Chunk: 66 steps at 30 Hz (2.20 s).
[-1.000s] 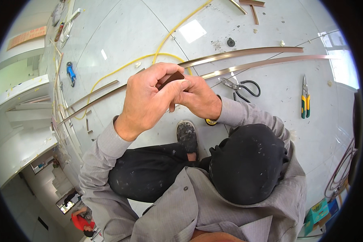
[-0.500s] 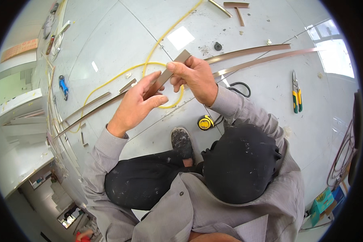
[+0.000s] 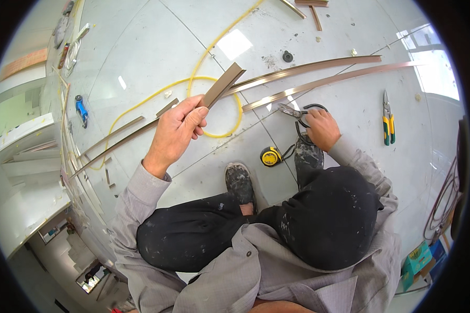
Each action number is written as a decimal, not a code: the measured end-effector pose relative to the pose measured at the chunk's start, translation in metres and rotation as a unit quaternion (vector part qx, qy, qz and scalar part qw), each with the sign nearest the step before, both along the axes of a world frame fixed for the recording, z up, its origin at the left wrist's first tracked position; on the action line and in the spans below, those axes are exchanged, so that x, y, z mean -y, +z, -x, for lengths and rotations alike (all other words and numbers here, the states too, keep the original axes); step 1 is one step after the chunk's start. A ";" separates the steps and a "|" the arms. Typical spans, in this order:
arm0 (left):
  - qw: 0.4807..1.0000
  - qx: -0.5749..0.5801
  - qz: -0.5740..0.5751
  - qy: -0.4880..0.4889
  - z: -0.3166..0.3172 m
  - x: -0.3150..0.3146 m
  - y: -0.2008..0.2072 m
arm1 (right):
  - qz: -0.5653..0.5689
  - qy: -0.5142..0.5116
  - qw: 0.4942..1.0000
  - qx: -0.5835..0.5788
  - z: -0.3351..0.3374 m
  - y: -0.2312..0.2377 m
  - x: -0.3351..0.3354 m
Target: The person measures a window frame with a tape measure, then cuts a long metal strip to size using shears. They fit the strip along the window sill and continue cutting additional pieces on the floor.
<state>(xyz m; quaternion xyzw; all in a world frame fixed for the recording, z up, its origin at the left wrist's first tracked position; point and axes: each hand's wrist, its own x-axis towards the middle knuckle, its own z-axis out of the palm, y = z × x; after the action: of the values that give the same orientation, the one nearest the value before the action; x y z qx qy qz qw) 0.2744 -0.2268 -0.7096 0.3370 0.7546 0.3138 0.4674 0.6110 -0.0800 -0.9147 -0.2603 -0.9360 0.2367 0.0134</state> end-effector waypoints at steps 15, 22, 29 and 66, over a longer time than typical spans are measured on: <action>0.991 -0.131 0.020 -0.017 -0.008 -0.010 -0.003 | 0.423 -0.094 0.891 0.138 0.004 0.023 -0.036; 0.998 0.006 0.014 -0.056 -0.025 -0.024 0.012 | 0.493 -0.194 0.834 -0.153 0.018 0.087 -0.025; 0.992 0.094 0.043 -0.068 -0.047 -0.030 0.024 | 0.481 -0.063 0.847 -0.217 0.046 0.112 -0.026; 0.987 0.133 0.073 -0.055 -0.069 -0.066 0.035 | 0.338 0.037 0.908 -0.243 0.057 0.125 -0.036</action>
<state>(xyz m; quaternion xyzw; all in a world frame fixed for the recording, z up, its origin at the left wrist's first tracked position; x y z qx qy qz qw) 0.3435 -0.1607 -0.6749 0.2982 0.6866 0.2734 0.6040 0.5538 -0.0442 -0.7893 -0.1486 -0.7764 0.5956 0.1430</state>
